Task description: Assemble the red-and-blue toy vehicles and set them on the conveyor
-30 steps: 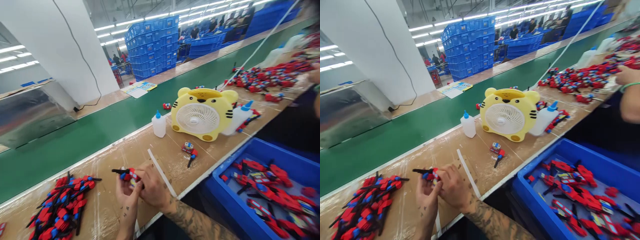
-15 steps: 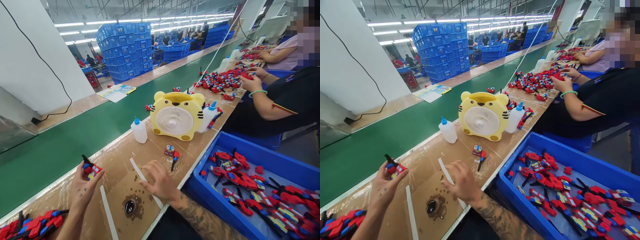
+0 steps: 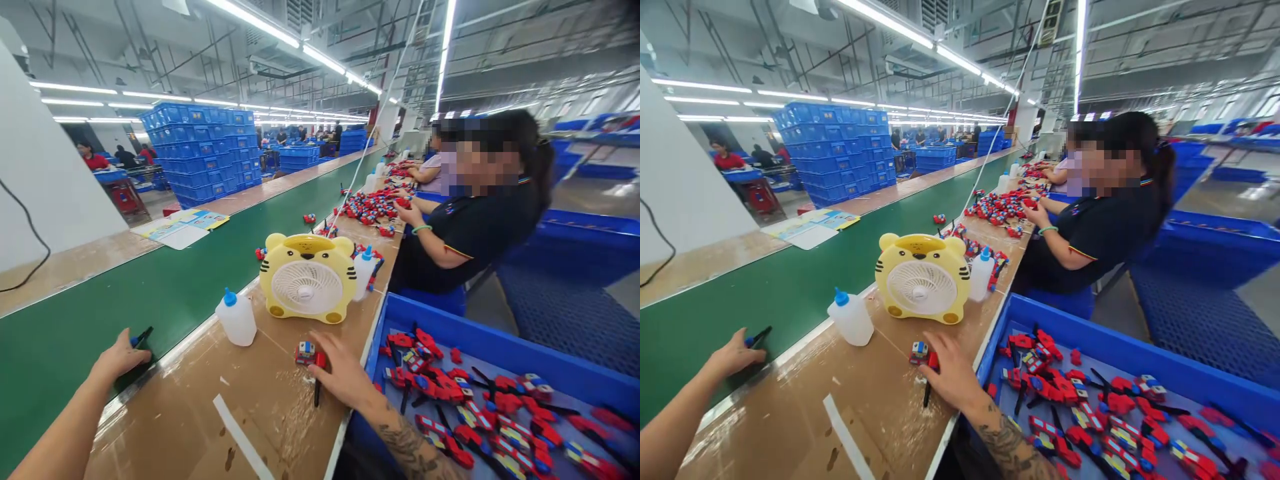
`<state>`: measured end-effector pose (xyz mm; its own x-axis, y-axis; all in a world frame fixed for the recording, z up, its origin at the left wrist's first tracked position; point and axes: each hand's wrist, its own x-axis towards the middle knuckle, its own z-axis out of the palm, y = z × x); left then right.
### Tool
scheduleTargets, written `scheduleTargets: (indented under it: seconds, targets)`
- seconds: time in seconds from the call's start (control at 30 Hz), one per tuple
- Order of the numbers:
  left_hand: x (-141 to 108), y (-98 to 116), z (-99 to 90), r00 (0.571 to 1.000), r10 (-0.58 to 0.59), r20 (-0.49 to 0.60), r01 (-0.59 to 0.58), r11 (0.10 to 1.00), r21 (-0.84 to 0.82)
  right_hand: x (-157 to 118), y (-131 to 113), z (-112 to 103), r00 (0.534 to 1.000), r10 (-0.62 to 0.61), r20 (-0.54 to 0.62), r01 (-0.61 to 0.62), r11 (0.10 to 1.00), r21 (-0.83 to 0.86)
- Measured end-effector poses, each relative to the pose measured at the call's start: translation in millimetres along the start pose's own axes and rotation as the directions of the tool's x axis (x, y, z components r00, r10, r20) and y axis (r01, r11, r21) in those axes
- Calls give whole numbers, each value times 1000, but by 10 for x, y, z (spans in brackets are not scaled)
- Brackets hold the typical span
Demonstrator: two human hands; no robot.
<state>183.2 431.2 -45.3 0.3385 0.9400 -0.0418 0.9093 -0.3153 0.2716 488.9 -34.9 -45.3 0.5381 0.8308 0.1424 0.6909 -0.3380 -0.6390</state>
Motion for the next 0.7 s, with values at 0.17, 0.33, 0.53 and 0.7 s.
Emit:
scheduleTargets:
  seconds: [0.17,0.33,0.53,0.7]
  targets:
    - [-200,136,185,990,-123,-62,126,991,42,131,-80,127,999,-39,20,39,999,-11]
    - [-578,161,313,975,-8,-220,-6,998,-63,77,3,0,999,-28,-36,29,999,27]
    - [-749,-29,430,963,65,-260,-78,996,-43,13,551,-480,970,139,-199,-135,990,34]
    - [-1035,-205,532,930,91,-356,-89,996,21,222,1104,-903,901,304,-311,-312,950,25]
